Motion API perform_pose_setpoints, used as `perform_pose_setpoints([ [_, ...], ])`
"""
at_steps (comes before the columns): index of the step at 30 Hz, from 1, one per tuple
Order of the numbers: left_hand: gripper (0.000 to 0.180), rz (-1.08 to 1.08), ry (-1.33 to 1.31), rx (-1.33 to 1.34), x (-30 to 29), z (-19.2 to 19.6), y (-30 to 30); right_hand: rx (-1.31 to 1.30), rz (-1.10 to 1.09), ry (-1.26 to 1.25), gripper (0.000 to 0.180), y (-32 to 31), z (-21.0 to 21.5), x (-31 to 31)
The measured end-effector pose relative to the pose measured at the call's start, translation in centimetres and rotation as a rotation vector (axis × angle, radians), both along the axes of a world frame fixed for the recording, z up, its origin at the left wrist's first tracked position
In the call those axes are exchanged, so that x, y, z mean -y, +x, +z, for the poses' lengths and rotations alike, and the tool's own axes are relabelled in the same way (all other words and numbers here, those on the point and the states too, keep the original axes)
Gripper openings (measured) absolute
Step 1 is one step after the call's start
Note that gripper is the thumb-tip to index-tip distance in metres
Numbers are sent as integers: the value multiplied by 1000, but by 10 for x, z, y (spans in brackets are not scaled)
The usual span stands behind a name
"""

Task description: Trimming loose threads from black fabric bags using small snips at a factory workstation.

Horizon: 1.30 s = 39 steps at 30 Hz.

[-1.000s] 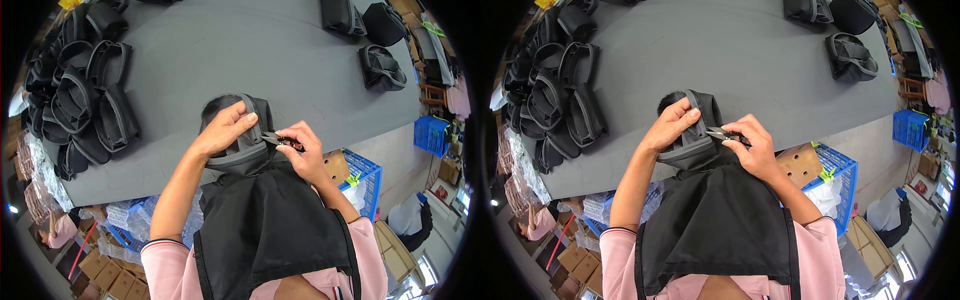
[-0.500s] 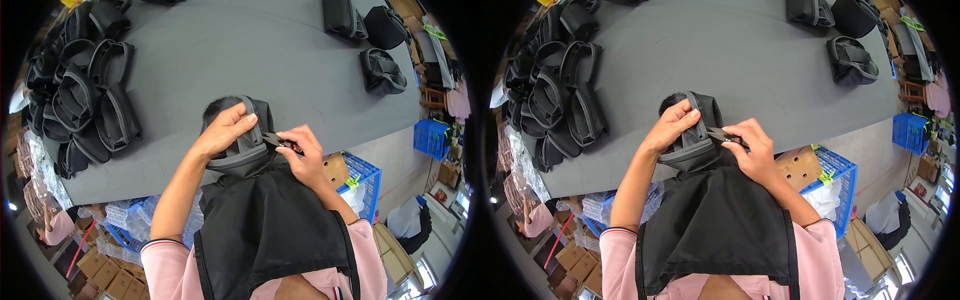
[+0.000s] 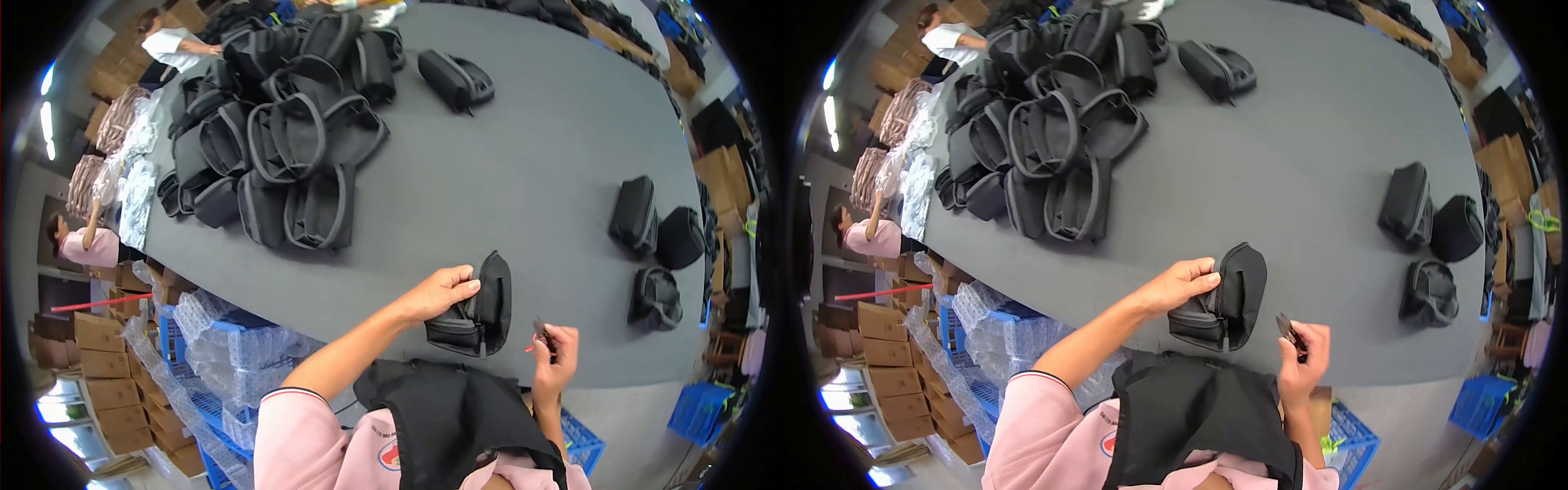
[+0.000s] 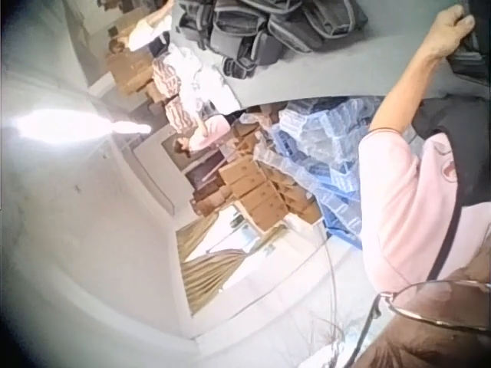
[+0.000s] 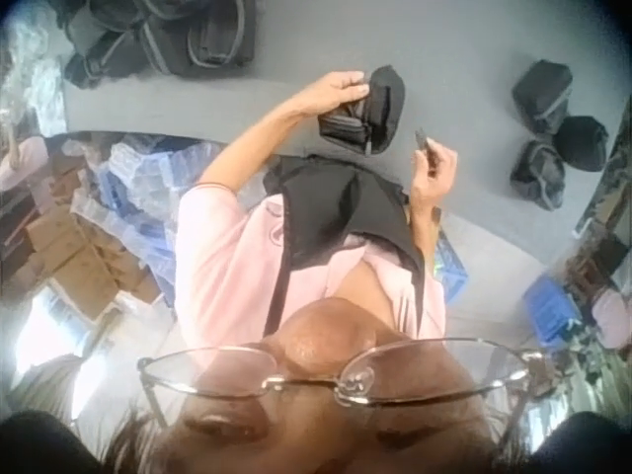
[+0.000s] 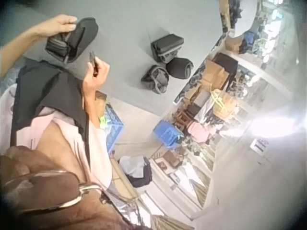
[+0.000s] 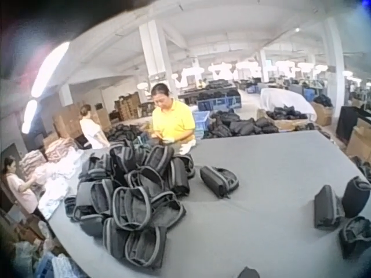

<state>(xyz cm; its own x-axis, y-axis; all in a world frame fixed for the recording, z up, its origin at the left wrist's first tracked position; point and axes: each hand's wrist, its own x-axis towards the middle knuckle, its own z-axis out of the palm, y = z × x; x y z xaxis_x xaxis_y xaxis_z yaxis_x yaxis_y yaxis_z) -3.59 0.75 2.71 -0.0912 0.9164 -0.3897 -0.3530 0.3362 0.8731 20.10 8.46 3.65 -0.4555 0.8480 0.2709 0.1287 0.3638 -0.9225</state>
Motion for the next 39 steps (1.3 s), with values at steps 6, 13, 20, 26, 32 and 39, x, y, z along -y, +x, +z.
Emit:
perform_pose_setpoints([
  [6,35,440,248,-1047,3,96,-59,140,49,36,28,-17,2,3],
  [13,32,635,95,-2231,35,204,-191,197,33,-242,15,-2,-23,-3],
  [20,73,527,-400,-2139,45,103,-240,-12,-136,-549,18,14,-29,-21],
  [26,70,436,-386,-2238,66,71,-274,54,-452,-501,18,59,-22,-104],
  [32,66,514,-596,-2129,34,69,-261,78,-623,-194,12,89,-15,-193],
  [39,58,259,224,-2053,-49,82,-159,105,-603,-128,42,37,-38,-298],
])
